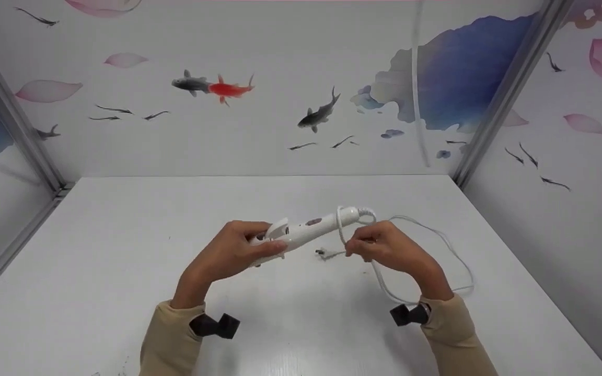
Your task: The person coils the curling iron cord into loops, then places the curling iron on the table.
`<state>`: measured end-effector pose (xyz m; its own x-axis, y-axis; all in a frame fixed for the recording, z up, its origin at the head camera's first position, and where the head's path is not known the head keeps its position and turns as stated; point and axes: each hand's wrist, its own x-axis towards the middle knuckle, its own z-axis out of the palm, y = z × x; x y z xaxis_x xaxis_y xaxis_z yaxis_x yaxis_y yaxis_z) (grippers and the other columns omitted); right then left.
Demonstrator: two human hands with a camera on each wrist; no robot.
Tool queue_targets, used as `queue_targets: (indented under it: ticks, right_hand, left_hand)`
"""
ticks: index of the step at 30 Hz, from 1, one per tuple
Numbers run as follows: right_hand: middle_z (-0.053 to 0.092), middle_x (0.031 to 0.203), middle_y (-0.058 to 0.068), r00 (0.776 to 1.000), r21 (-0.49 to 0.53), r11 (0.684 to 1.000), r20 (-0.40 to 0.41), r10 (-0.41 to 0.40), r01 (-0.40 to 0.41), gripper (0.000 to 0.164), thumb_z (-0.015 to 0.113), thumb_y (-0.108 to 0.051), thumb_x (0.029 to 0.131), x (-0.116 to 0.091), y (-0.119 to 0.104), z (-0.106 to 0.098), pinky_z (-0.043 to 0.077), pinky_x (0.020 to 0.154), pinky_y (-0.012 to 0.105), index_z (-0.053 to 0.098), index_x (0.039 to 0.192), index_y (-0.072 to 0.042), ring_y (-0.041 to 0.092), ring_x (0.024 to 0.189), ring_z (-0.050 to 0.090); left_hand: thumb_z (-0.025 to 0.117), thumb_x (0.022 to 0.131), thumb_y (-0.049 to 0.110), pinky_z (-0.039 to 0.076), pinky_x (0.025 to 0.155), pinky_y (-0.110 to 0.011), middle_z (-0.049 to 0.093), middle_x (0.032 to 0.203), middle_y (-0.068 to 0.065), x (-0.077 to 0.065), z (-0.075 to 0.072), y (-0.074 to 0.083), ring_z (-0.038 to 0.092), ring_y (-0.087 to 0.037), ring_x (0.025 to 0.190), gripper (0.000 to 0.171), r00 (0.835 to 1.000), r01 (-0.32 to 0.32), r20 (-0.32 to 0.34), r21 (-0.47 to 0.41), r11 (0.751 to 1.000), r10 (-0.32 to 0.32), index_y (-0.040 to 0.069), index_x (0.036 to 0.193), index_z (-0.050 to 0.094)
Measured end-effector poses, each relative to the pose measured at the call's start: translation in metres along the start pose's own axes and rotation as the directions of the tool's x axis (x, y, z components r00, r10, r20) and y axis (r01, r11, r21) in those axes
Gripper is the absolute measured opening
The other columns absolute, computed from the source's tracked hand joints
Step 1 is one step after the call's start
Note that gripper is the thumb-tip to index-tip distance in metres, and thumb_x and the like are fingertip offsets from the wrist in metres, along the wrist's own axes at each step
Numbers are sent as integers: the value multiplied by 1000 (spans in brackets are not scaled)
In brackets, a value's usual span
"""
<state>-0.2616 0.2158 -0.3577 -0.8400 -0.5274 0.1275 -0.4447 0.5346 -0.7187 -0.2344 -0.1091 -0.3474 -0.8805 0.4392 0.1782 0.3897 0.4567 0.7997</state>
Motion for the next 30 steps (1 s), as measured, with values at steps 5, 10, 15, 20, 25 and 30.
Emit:
queue_targets:
  ticks: [5,10,15,20,25,30]
  right_hand:
    - [65,78,1,995,24,996,-50,88,-86,14,75,-20,90,1,6,-1,48,69,27,74,88,-7,12,72,53]
    - [56,68,-4,993,4,996,-82,91,-91,23,80,-33,85,1,-1,1,41,58,22,72,78,-13,8,62,46]
    - [52,68,-6,992,-61,997,-119,42,-49,24,71,-37,93,-1,-18,6,40,59,22,74,83,-15,7,62,44]
    - [56,71,-3,990,-114,994,-141,-15,-1,25,57,-32,102,-7,-34,8,42,59,23,74,95,-14,8,64,49]
    - [58,74,1,994,-60,997,-87,-59,54,26,49,-24,107,-8,-37,9,47,62,25,72,107,-11,9,68,55]
    - [67,83,8,990,35,990,-5,-139,139,27,47,-18,107,-4,-31,7,52,81,26,69,115,-4,10,79,63]
  left_hand:
    - [73,90,40,47,63,-25,69,91,1,-3,1,-2,55,-12,73,21,986,-41,161,16,999,38,22,101,76]
    - [75,87,46,45,64,-24,70,86,9,-1,10,-1,53,-8,72,23,973,-34,232,156,987,-3,24,94,77]
    - [74,87,49,42,63,-26,69,83,7,3,18,-1,51,-10,70,31,986,5,157,310,951,-56,19,95,77]
    - [75,87,46,40,62,-28,71,88,3,4,18,0,51,-12,69,33,994,106,-5,316,943,-110,17,102,78]
    - [75,88,44,42,64,-28,72,91,2,2,12,2,54,-13,73,30,984,157,-129,271,950,-126,18,103,77]
    - [74,89,44,44,67,-29,70,92,1,0,5,4,56,-16,80,28,981,159,-144,186,970,-133,19,102,77]
